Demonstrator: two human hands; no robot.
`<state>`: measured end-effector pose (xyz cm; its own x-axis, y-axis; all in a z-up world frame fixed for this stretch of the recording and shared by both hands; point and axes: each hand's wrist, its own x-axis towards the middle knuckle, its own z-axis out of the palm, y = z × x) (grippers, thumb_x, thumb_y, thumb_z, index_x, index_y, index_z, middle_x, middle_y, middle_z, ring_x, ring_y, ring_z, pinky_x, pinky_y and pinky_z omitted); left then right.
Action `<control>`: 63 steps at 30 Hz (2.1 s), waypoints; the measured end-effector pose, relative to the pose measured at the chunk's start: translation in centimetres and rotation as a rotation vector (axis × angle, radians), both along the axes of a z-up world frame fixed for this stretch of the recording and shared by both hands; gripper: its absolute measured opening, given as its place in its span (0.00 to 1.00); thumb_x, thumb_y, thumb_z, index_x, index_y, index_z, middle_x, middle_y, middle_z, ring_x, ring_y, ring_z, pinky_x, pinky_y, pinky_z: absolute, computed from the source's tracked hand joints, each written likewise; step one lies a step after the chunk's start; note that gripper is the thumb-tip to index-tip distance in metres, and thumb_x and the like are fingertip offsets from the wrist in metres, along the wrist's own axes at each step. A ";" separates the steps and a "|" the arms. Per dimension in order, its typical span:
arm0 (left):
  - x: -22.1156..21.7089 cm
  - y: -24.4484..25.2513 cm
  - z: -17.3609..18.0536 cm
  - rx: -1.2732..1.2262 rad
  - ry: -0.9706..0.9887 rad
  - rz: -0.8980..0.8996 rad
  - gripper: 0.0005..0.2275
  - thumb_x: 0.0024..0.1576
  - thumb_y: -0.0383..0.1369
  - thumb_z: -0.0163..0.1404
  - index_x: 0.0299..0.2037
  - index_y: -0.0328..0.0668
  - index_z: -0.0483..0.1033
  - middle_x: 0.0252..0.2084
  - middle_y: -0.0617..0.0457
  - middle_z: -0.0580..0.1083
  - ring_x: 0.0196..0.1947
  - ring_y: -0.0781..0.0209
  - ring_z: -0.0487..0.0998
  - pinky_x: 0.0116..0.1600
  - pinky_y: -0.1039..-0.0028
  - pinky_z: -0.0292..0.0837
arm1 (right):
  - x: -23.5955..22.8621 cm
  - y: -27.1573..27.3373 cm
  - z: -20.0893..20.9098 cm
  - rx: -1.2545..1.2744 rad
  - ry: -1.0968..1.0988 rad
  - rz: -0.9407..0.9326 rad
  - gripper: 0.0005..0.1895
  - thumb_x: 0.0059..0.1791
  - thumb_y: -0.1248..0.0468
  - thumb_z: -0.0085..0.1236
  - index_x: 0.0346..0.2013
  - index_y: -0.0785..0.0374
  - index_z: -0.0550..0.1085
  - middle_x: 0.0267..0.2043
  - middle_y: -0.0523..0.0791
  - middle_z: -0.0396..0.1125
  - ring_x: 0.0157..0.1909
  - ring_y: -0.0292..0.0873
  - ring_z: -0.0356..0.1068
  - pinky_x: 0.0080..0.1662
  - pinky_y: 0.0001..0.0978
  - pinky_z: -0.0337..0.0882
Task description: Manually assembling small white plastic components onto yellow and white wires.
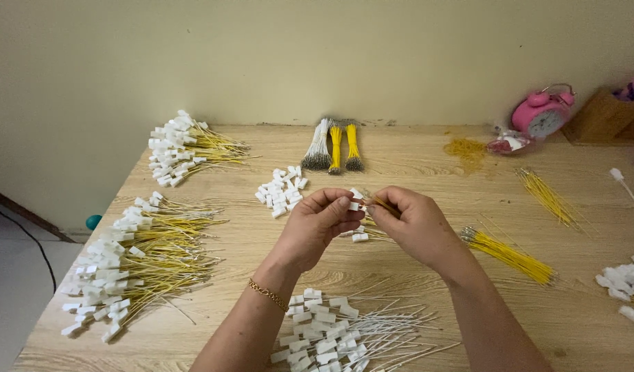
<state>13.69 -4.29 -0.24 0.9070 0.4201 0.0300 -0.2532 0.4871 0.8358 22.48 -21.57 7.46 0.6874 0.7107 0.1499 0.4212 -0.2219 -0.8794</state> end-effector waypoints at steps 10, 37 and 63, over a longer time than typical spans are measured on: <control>0.9 -0.4 -0.8 -0.008 0.007 0.034 0.09 0.62 0.28 0.54 0.48 0.31 0.75 0.42 0.44 0.78 0.41 0.48 0.84 0.48 0.60 0.84 | 0.1 0.6 -0.6 -0.073 -0.111 0.007 0.10 0.51 0.61 0.60 0.29 0.65 0.78 0.18 0.47 0.65 0.24 0.41 0.61 0.31 0.34 0.67; -10.7 1.4 1.0 1.581 0.474 -0.342 0.07 0.55 0.34 0.58 0.41 0.46 0.83 0.43 0.47 0.77 0.46 0.43 0.82 0.50 0.61 0.78 | 0.9 0.7 -1.8 -0.032 -0.047 0.049 0.07 0.58 0.61 0.50 0.47 0.61 0.72 0.28 0.47 0.71 0.29 0.41 0.70 0.32 0.30 0.72; -0.6 -0.4 1.0 0.484 0.126 0.060 0.06 0.58 0.29 0.59 0.41 0.36 0.81 0.29 0.49 0.80 0.32 0.66 0.80 0.41 0.79 0.79 | 0.7 0.4 -0.8 -0.026 0.107 0.033 0.04 0.47 0.68 0.66 0.35 0.66 0.82 0.26 0.45 0.72 0.32 0.36 0.66 0.36 0.30 0.70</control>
